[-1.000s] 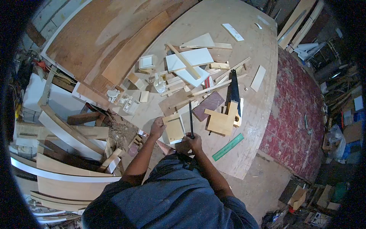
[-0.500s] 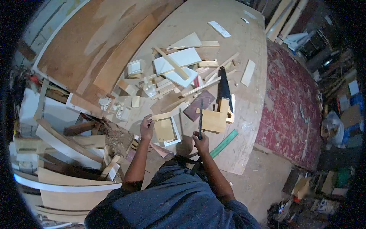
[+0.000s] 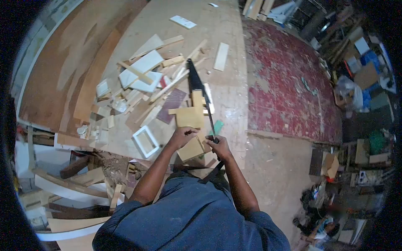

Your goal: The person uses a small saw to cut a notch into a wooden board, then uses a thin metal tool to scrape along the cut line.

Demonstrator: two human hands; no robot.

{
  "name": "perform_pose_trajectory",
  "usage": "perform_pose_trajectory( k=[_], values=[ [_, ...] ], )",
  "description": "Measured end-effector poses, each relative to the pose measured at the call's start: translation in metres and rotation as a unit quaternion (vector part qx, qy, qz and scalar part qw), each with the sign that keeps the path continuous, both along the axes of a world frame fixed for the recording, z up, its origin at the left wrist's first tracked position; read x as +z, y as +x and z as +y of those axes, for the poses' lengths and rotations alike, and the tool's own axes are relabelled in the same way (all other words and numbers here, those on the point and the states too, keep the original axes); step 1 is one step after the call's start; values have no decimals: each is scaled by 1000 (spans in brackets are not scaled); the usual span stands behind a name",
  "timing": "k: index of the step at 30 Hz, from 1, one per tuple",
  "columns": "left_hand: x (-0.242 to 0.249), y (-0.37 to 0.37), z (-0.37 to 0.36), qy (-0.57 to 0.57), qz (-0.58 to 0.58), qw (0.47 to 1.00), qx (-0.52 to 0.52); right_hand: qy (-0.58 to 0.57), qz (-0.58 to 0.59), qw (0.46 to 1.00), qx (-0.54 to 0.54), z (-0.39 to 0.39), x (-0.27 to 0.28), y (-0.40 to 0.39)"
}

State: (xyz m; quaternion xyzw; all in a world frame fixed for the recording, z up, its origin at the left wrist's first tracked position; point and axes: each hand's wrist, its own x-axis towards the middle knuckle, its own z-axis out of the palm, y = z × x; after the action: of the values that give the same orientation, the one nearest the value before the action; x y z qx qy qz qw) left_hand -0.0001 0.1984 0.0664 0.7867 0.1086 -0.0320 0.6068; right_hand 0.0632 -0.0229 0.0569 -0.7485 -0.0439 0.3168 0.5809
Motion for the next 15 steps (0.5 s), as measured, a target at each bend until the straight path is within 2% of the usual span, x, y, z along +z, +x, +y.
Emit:
perform_pose_trajectory(
  k=[3,5,6,7,9,10,15],
  values=[
    [-14,35,-71,-12,-14,999,-39,-4,5,1000,-6,-65,-12,9],
    [-31,53,-117,85,-60,994,-45,18,21,995,-92,-113,-30,14],
    [-36,59,-137,169,-45,979,-104,7,9,991,-131,-133,-30,16],
    [-49,62,-159,167,-44,978,-116,6,12,990,-142,-155,-40,19],
    [-72,69,-202,336,-72,922,-178,-16,-10,977,-214,-194,-70,28],
    [-76,75,-218,367,-16,893,-260,-18,-5,974,-224,-213,-100,34],
    [-107,81,-273,417,-6,874,-249,-72,3,971,-226,-248,-148,56]
  ],
)
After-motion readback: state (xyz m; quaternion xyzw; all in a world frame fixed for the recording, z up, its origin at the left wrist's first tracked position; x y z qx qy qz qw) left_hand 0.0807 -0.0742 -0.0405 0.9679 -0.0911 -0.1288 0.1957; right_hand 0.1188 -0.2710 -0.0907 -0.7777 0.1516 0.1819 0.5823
